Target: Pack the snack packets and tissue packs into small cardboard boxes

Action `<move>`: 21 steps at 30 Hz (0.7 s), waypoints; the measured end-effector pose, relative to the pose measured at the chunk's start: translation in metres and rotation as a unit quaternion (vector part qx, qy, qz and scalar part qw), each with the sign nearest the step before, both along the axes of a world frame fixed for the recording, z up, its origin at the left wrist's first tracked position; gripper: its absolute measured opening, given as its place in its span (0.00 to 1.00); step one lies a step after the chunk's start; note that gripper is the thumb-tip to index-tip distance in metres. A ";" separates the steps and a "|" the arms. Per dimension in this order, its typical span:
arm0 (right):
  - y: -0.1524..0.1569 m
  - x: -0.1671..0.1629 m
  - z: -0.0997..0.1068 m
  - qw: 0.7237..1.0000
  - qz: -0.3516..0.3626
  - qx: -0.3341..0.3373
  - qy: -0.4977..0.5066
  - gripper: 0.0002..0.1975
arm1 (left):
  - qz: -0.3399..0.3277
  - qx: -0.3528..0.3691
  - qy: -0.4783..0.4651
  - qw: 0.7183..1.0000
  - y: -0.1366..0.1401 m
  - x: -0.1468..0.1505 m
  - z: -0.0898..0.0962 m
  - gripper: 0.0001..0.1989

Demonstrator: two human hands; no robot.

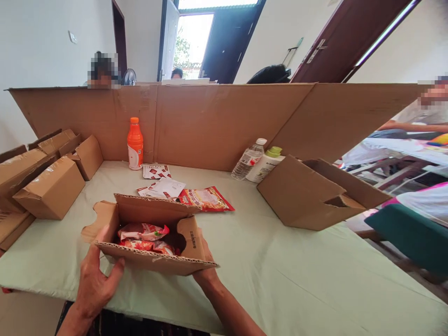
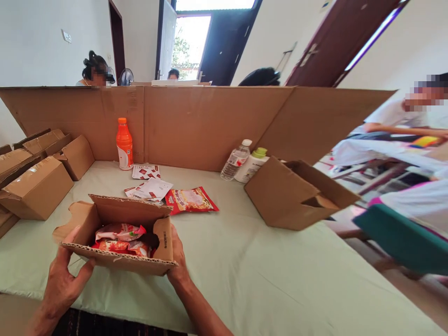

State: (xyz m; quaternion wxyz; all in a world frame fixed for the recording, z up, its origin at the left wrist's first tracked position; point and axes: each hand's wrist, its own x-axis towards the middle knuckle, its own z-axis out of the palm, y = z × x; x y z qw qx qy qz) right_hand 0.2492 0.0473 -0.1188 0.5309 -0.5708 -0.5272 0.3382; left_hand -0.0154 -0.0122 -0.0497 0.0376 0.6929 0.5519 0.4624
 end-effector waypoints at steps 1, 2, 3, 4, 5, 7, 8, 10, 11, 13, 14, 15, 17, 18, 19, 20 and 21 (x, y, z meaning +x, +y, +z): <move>0.001 -0.005 0.002 1.000 -0.001 -0.007 0.011 0.23 | 0.008 -0.009 -0.011 1.000 0.000 -0.002 -0.001 0.33; 0.001 -0.010 0.004 1.000 -0.002 -0.016 0.022 0.21 | 0.015 -0.020 -0.022 0.999 0.000 -0.003 -0.003 0.33; 0.001 -0.015 0.005 0.999 -0.003 -0.024 0.033 0.20 | 0.022 -0.031 -0.032 0.999 -0.001 -0.004 -0.005 0.33; -0.001 -0.019 0.005 0.999 0.000 -0.028 0.043 0.20 | 0.027 -0.043 -0.046 0.998 -0.002 -0.004 -0.007 0.33; -0.002 -0.023 0.005 0.998 0.003 -0.028 0.050 0.20 | 0.030 -0.057 -0.063 0.996 -0.004 -0.004 -0.009 0.33; -0.007 -0.028 0.003 0.998 0.008 -0.022 0.050 0.21 | 0.029 -0.084 -0.103 0.991 -0.007 -0.003 -0.012 0.32; -0.009 -0.029 0.002 0.999 0.008 -0.017 0.043 0.21 | 0.025 -0.095 -0.120 0.988 -0.009 -0.003 -0.013 0.32; -0.012 -0.030 0.001 1.000 0.009 -0.012 0.024 0.21 | 0.023 -0.104 -0.137 0.985 -0.012 -0.003 -0.013 0.31; -0.013 -0.029 0.000 1.000 0.009 -0.013 0.017 0.21 | 0.025 -0.102 -0.137 0.985 -0.012 -0.003 -0.013 0.31; -0.015 -0.026 -0.002 1.000 0.005 -0.022 0.009 0.20 | 0.025 -0.096 -0.129 0.987 -0.011 -0.003 -0.016 0.32; -0.015 -0.023 -0.003 1.000 0.000 -0.027 0.008 0.21 | 0.020 -0.091 -0.123 0.988 -0.010 -0.003 -0.018 0.32; -0.016 -0.019 -0.004 1.000 -0.006 -0.030 0.006 0.21 | 0.011 -0.089 -0.116 0.989 -0.010 -0.002 -0.020 0.33; -0.019 -0.013 -0.006 0.999 -0.016 -0.028 -0.002 0.21 | -0.013 -0.089 -0.104 0.990 -0.008 -0.002 -0.026 0.33; -0.021 -0.011 -0.006 0.999 -0.019 -0.024 -0.009 0.22 | -0.023 -0.089 -0.102 0.991 -0.008 -0.003 -0.028 0.33; -0.023 -0.010 -0.006 0.999 -0.019 -0.020 -0.018 0.22 | -0.030 -0.089 -0.104 0.990 -0.008 -0.004 -0.030 0.32; -0.025 -0.010 -0.005 1.000 -0.013 -0.017 -0.023 0.22 | -0.034 -0.091 -0.109 0.989 -0.008 -0.006 -0.030 0.32; -0.026 -0.012 -0.004 1.000 -0.004 -0.014 -0.021 0.23 | -0.033 -0.093 -0.118 0.988 -0.008 -0.009 -0.030 0.32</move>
